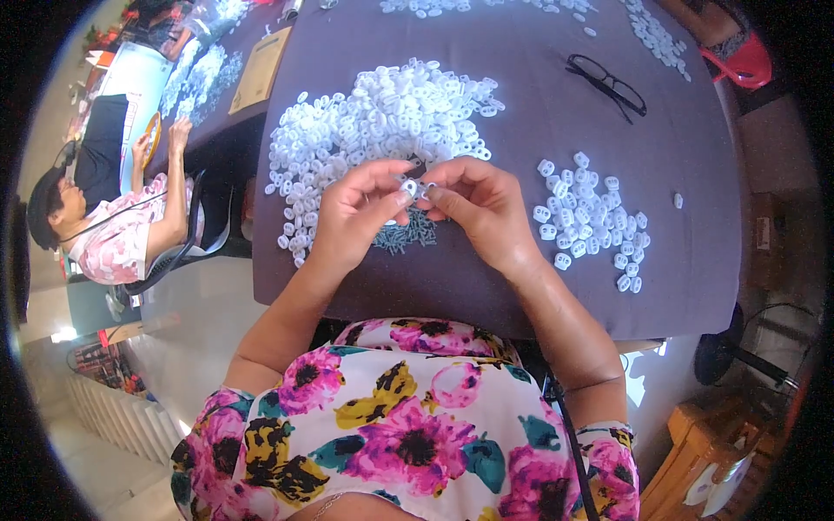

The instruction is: The person assembles plastic cord locks by hand, inserting small pins into plastic stopper pieces and placing the assembled pieces onto the table.

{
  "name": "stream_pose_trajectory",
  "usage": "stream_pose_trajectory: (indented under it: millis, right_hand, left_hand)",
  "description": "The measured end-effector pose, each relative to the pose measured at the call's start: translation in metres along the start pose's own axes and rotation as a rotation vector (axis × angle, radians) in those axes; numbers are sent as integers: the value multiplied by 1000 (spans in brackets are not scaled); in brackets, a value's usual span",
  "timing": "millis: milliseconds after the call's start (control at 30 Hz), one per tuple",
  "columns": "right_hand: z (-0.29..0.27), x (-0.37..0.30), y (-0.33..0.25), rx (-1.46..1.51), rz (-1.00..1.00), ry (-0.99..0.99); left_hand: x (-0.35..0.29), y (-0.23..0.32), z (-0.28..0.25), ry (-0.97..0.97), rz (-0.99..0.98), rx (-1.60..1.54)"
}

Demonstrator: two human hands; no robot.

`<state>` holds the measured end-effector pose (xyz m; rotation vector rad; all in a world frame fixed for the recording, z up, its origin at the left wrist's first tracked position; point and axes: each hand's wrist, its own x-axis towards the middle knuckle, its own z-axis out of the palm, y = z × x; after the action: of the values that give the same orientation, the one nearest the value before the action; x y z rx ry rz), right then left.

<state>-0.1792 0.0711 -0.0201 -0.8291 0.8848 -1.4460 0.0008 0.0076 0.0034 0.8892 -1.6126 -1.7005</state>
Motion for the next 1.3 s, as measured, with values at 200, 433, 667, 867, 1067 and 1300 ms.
stream_pose_trajectory:
  millis: [200, 433, 667, 867, 1067, 1300]
  right_hand:
    - [1, -1, -3, 10, 31, -17]
    - [-1, 0, -1, -1, 65, -58]
    - [-1, -1, -1, -19, 61, -61]
    - [-2, -1, -1, -51, 64, -59]
    - [-2, -1, -3, -67, 69, -46]
    - [0, -1, -6, -3, 75, -52]
  left_hand:
    - [1, 1, -2, -13, -86, -136]
    - [2, -1, -2, -48, -69, -203]
    - [0, -2, -2, -54, 23, -125]
    - [-1, -3, -2, -65, 18, -126]
    - [-2, 0, 0, -53, -55, -124]
    - [0, -5, 1, -53, -93, -207]
